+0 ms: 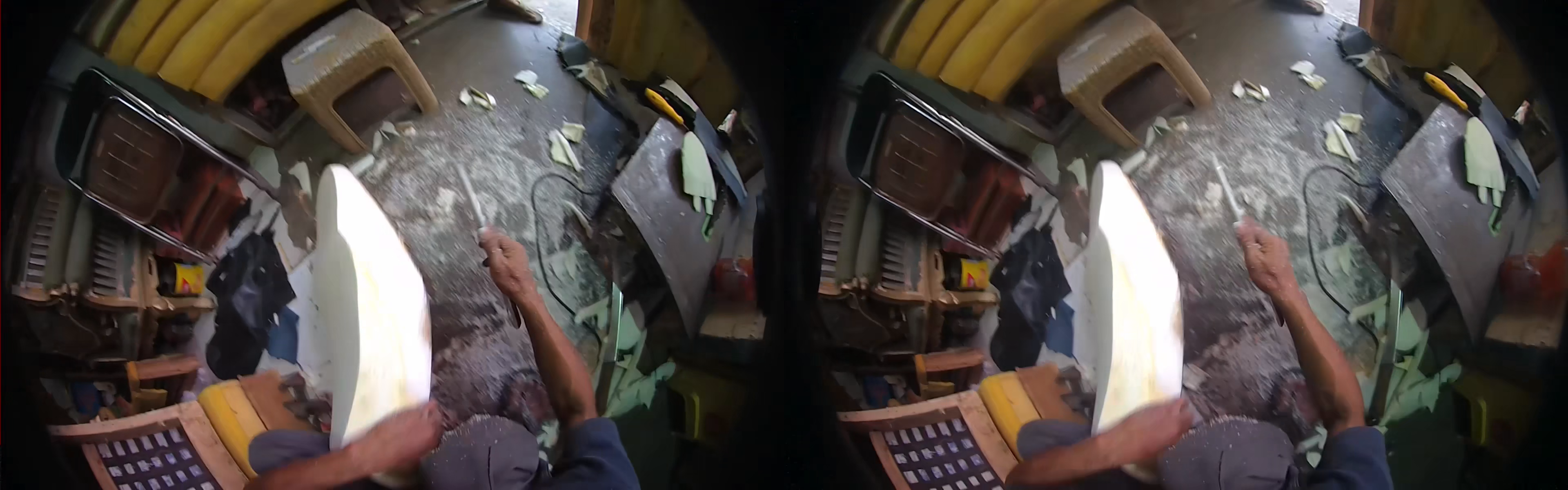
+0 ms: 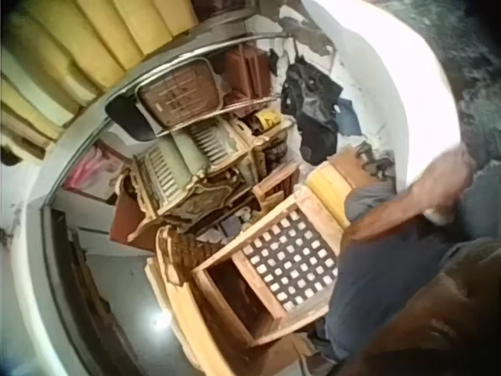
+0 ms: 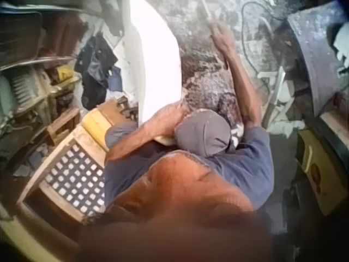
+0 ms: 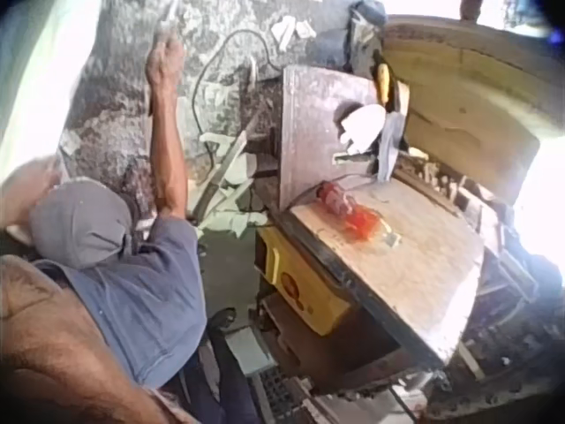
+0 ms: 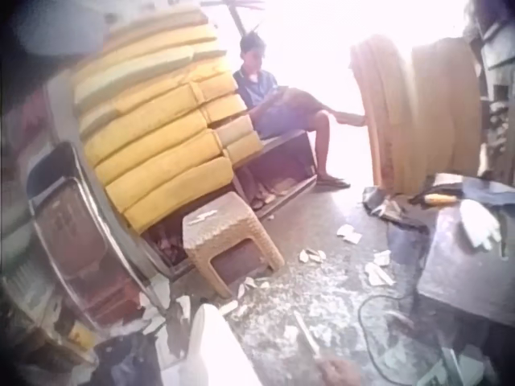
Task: The person sits on the floor and uses a metal hand plane to shave and smooth the surface of a white surfboard blank. They repeatedly scrape the tool along the board's length, removing material and creating shavings that accumulate on the floor.
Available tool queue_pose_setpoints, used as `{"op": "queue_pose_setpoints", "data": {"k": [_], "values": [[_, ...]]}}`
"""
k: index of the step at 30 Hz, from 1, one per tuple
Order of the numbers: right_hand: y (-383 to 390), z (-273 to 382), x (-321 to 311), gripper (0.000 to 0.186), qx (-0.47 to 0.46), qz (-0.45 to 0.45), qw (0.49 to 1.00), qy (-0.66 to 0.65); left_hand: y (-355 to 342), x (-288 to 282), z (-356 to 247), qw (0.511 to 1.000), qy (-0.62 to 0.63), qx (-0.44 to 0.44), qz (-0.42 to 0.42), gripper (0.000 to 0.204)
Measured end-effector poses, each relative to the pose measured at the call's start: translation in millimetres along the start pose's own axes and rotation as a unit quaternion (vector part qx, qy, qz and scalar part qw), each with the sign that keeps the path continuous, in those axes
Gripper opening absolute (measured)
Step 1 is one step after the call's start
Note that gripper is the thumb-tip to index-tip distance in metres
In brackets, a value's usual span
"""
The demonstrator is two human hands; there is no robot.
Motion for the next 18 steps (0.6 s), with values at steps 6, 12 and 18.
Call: {"op": "queue_pose_setpoints", "data": {"k": [6,12,18], "values": [[134.0,-54.3,-74.8,0.057,0.218,-0.144,0.958,-0.116,-168.9,-30.1,77.0,0.965,-0.099,0.009,-0.243,0.018],[221.7,-101.3,-128.7,0.056,0.263,-0.174,0.946,-0.075,-143.5,-39.1,155.2,0.864,-0.079,-0.216,-0.447,0.047],[187.7,-81.0,-135.9,0.045,0.229,-0.097,0.968,0.037,-109.8,30.8,186.8,0.875,-0.031,-0.278,-0.396,0.058]]}}
Point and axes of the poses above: each hand's wrist, its own y-axis away from the middle knuckle, its own x-axis out of the palm, z = x × y, the point moved 4 cm from there along -y, towards the middle knuckle, and after that the axes turned 4 degrees about y, right-handed, at the moved point
